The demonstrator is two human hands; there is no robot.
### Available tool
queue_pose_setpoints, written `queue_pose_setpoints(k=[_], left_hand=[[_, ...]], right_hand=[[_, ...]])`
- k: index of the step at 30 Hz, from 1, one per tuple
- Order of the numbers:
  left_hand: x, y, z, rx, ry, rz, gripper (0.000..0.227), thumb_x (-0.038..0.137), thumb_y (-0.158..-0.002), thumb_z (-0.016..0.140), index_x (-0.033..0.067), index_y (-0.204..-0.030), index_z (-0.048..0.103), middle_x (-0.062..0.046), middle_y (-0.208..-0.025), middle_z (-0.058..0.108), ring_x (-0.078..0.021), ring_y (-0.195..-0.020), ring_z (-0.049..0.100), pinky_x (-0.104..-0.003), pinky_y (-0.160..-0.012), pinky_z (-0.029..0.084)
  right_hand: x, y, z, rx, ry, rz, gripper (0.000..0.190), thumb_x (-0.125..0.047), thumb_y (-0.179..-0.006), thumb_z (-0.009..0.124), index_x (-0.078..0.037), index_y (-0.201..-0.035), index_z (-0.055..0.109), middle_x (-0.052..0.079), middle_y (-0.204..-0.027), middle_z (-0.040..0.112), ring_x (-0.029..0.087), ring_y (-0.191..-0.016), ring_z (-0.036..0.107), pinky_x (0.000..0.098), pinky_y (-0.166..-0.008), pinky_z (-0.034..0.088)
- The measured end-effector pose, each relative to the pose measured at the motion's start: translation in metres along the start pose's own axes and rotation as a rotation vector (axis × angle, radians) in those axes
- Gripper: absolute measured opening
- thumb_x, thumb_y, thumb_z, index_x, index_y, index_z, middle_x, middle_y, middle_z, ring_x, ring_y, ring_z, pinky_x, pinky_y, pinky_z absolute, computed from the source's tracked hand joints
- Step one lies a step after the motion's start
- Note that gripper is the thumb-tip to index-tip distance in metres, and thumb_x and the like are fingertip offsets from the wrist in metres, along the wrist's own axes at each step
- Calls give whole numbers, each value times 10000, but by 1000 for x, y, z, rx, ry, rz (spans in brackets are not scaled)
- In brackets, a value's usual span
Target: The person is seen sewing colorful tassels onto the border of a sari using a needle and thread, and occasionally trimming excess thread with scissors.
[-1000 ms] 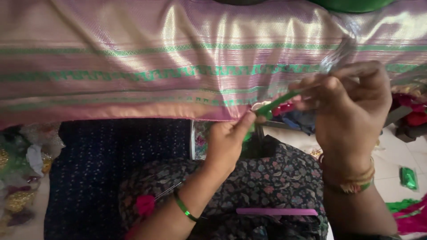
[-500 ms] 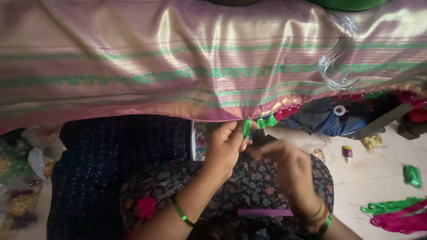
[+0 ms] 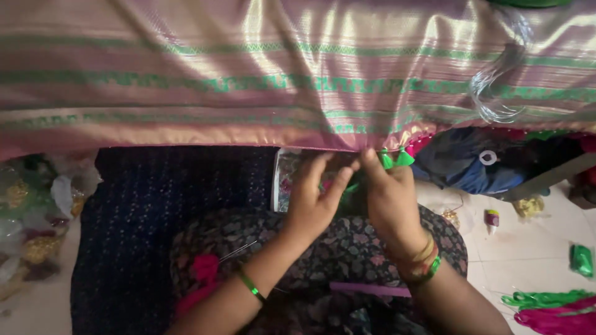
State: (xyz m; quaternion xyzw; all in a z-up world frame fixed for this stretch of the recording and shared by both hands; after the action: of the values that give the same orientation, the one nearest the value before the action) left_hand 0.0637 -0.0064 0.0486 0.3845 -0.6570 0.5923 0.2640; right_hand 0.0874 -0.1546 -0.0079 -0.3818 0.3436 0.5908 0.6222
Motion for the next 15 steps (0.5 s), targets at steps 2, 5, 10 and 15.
queue_pose_setpoints(k=[2,5,10,15], left_hand=[[14,-14,-3,27,27,119,244,189,-1026,684,-17,-1156,673,-124,-1122,695,-258,-1024,678,-310,-904,512],[-39,-18,34,-193,465,-427,250,244,-962,706,37,-1101,716,-33,-1038,732,-107,-906,671,-272,-779,559],[-65,-24,41,-167,585,-384,248,175,-943,775,7,-1122,733,-41,-1097,736,-121,-1018,657,-304,-927,543],[-75,-29,36,-171,565,-448,260,156,-929,782,12,-1131,701,-48,-1159,720,-134,-1097,657,-318,-998,530]], right_hand=[[9,5,-16,46,53,-23,155,-153,-1077,614,-17,-1078,689,62,-992,687,166,-896,616,344,-815,489],[-2,19,-31,38,464,-222,191,-139,-1099,602,-2,-1034,717,77,-971,674,197,-934,597,334,-852,491],[-45,45,-17,-192,1092,-432,238,-146,-958,711,-31,-1157,649,127,-1093,654,245,-1002,660,374,-866,537],[59,119,-105,-717,1564,3,379,-179,-873,692,-104,-1241,637,101,-1221,653,304,-1049,684,415,-861,568]])
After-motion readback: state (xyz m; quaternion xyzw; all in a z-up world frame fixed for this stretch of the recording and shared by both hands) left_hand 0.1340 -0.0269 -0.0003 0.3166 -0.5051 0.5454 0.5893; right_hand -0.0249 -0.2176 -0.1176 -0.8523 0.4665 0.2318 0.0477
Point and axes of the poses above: each hand's wrist, its own y-axis away from the middle knuckle, its own z-axis out of the palm, x = y × z, the point moved 10 cm from there along -y, towards the middle knuckle
